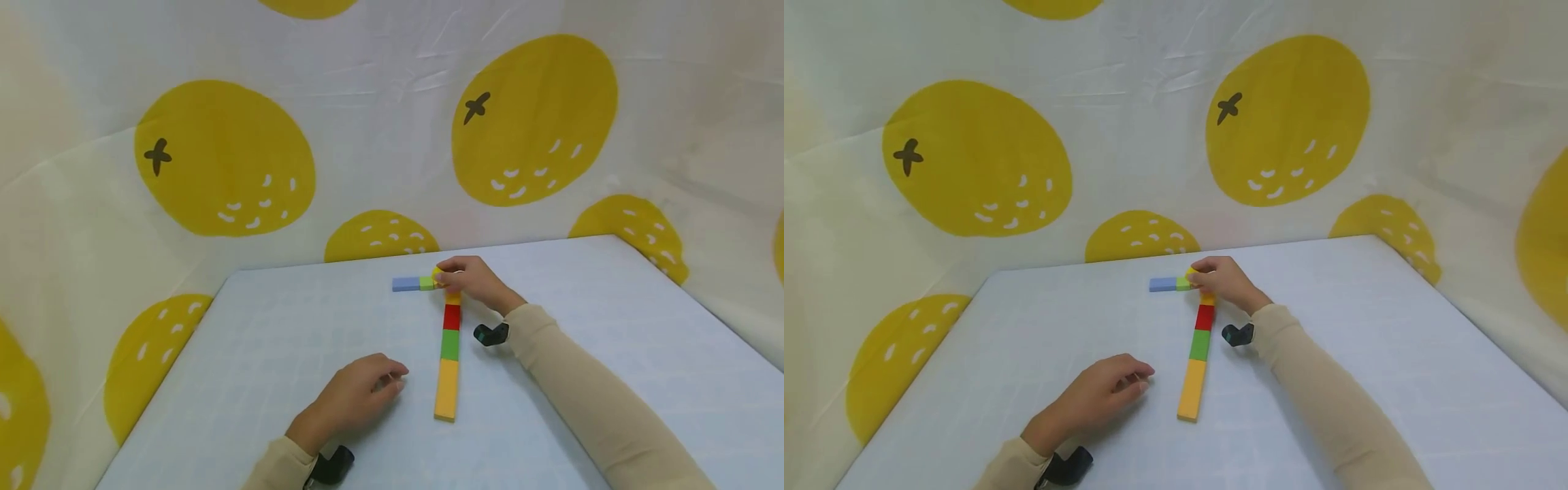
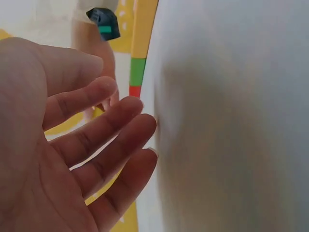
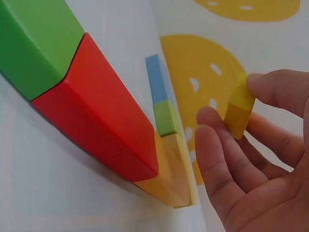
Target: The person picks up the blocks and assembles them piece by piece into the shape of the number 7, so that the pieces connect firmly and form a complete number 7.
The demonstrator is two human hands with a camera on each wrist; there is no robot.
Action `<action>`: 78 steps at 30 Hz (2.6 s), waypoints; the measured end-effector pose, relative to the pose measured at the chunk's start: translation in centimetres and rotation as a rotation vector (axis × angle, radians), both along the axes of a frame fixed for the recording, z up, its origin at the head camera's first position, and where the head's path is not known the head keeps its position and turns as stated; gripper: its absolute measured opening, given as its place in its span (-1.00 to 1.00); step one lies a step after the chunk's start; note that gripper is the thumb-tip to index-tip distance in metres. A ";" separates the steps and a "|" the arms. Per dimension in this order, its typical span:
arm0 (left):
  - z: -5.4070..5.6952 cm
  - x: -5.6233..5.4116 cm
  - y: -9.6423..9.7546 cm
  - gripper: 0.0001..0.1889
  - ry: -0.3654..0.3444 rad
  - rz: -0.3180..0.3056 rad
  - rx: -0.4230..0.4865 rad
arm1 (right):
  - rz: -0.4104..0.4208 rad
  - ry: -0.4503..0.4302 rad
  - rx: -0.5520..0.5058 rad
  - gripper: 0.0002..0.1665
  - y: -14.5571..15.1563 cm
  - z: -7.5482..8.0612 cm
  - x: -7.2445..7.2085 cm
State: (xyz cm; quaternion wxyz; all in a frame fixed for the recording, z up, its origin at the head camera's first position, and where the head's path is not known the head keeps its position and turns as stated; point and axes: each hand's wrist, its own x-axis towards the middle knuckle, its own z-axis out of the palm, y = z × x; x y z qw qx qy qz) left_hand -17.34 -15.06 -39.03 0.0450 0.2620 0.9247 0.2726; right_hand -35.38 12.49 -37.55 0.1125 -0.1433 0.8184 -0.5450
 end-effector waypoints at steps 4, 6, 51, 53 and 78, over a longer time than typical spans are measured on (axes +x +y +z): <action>-0.1 0.0 0.7 -0.76 0.003 -0.054 -0.029 | 0.000 0.009 0.015 -0.47 -0.7 0.2 0.1; 0.0 -0.1 1.3 -0.73 -0.005 -0.086 -0.056 | 0.002 0.015 0.020 -0.49 -0.8 0.4 0.1; -0.6 -0.1 4.1 -0.53 0.017 -0.223 -0.100 | 0.020 0.149 0.156 -0.51 -6.9 0.0 -3.2; -0.7 -0.1 4.1 -0.53 0.010 -0.223 -0.092 | 0.035 0.177 0.175 -0.49 -7.2 -0.1 -3.5; -0.9 -0.2 4.0 -0.54 -0.008 -0.219 -0.049 | 0.106 0.270 0.284 -0.55 -10.5 -0.4 -5.0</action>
